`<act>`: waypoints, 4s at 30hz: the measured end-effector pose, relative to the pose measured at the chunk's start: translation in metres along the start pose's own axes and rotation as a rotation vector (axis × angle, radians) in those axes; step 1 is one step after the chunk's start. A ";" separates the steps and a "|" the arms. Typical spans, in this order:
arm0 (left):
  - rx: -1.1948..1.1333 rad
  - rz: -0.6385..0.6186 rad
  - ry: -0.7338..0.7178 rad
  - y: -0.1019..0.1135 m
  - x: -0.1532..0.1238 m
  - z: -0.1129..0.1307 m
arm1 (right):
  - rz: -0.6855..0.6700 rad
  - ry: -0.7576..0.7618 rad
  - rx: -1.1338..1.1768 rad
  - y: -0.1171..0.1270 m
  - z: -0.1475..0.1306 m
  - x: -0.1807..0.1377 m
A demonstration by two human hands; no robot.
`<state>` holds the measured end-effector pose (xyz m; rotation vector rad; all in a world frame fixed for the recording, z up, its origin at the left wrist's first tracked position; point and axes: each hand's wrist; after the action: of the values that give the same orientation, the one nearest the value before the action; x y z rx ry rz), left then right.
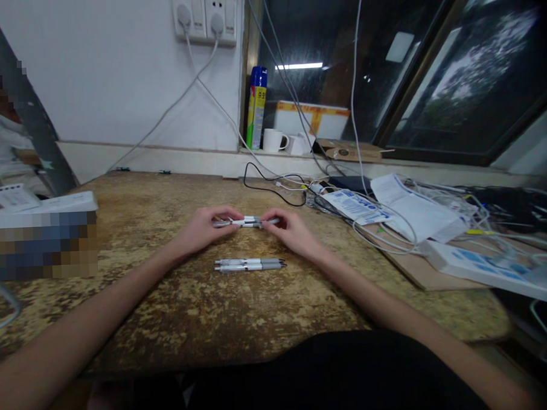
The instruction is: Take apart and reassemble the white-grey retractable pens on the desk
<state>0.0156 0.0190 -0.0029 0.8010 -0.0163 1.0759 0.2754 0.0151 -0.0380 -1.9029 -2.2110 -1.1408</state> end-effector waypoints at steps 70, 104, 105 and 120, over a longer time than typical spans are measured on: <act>-0.046 -0.033 -0.005 -0.012 -0.001 0.006 | -0.068 -0.059 0.150 -0.004 -0.020 -0.006; -0.093 -0.058 -0.022 -0.010 0.000 0.005 | -0.089 -0.005 0.131 0.001 -0.027 -0.006; -0.094 -0.058 -0.025 -0.010 0.001 0.004 | -0.095 0.010 0.130 0.001 -0.027 -0.006; -0.116 -0.010 -0.004 -0.007 0.001 0.011 | -0.165 -0.040 0.164 0.002 -0.035 -0.010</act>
<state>0.0253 0.0118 0.0012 0.6980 -0.0771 1.0539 0.2646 -0.0118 -0.0158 -1.7228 -2.4374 -0.9125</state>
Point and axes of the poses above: each hand's wrist, its own x-axis towards the middle knuckle, its own y-axis out of the back of the hand, z = x × y, and after that the axes turned 6 degrees about -x, right-handed
